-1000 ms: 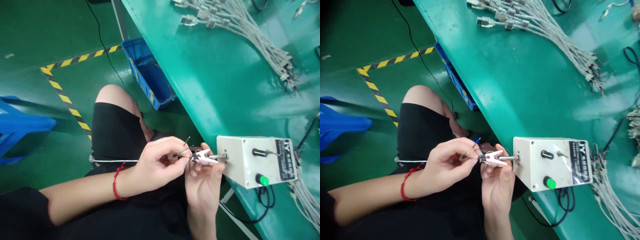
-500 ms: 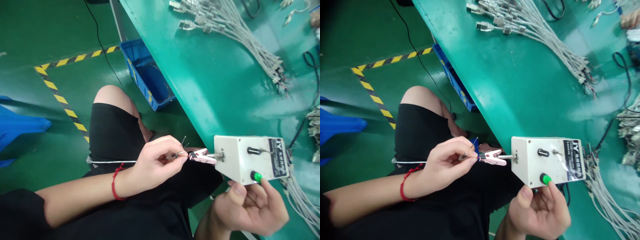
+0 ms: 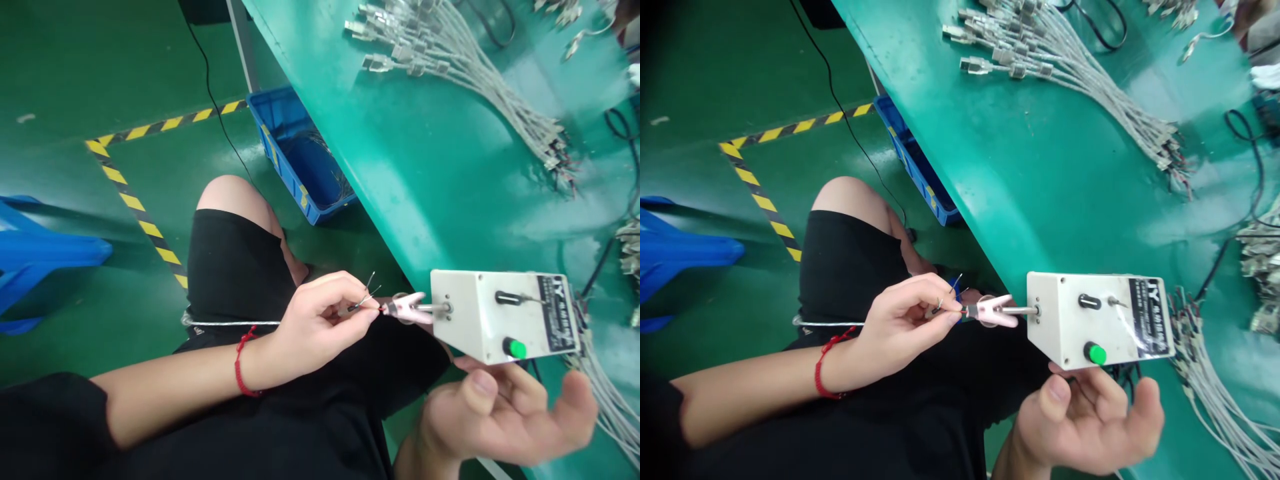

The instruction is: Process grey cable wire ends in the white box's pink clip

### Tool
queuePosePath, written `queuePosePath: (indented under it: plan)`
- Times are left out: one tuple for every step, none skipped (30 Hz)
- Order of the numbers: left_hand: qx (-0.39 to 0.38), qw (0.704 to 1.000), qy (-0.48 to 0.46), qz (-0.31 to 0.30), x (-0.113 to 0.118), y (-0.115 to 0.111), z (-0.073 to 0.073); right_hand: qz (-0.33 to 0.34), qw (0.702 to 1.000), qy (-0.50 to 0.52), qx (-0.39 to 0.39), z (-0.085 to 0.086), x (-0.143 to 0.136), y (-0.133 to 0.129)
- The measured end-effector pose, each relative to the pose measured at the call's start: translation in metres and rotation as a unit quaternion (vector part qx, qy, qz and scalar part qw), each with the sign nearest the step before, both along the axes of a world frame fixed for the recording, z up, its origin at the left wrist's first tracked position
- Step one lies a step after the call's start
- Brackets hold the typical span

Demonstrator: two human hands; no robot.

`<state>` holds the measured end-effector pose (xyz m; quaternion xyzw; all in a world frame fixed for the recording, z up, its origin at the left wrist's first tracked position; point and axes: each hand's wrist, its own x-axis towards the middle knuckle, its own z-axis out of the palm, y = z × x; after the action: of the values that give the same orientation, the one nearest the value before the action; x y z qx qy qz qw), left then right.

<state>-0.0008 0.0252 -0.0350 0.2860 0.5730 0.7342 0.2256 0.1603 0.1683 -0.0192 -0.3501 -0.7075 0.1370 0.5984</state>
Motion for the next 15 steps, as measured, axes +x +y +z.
queuePosePath:
  plan:
    - [-0.001,1.000,-0.002,0.001,0.000,-0.001,0.000,-0.012,1.000,0.019,0.018,-0.001,-0.003,-0.004]
    - [0.000,1.000,-0.003,0.003,0.001,-0.002,0.000,-0.024,0.998,0.037,0.033,-0.002,-0.007,-0.010]
    - [0.001,1.000,-0.004,0.005,0.001,-0.003,0.000,-0.033,0.997,0.049,0.040,-0.002,-0.010,-0.018]
    - [0.002,1.000,-0.006,0.008,0.001,-0.004,-0.001,-0.028,0.998,0.053,0.035,-0.002,-0.013,-0.027]
    - [0.004,1.000,-0.009,0.013,0.001,-0.006,0.000,-0.006,0.999,0.043,0.010,-0.001,-0.016,-0.038]
    - [0.006,1.000,-0.012,0.017,0.001,-0.008,0.000,0.032,0.999,0.021,-0.033,0.001,-0.017,-0.049]
    - [0.010,1.000,-0.014,0.020,0.001,-0.010,0.001,0.079,0.993,-0.002,-0.093,0.003,-0.018,-0.059]
    - [0.015,1.000,-0.014,0.022,0.001,-0.012,0.003,0.128,0.979,-0.024,-0.160,0.006,-0.019,-0.068]
    - [0.022,0.999,-0.011,0.021,0.001,-0.013,0.005,0.175,0.957,-0.038,-0.227,0.009,-0.020,-0.075]
    - [0.029,0.999,-0.003,0.019,0.001,-0.015,0.008,0.214,0.931,-0.044,-0.293,0.012,-0.020,-0.080]
    - [0.036,0.999,0.008,0.017,0.001,-0.017,0.011,0.244,0.903,-0.043,-0.351,0.016,-0.021,-0.083]
    - [0.043,0.999,0.022,0.015,0.000,-0.018,0.015,0.267,0.875,-0.035,-0.401,0.018,-0.022,-0.084]
    - [0.048,0.998,0.035,0.012,0.000,-0.019,0.017,0.286,0.849,-0.024,-0.443,0.021,-0.023,-0.084]
    - [0.052,0.997,0.049,0.010,0.000,-0.020,0.020,0.301,0.827,-0.010,-0.475,0.023,-0.025,-0.082]
    - [0.056,0.997,0.060,0.008,0.000,-0.021,0.022,0.308,0.809,0.004,-0.500,0.025,-0.026,-0.081]
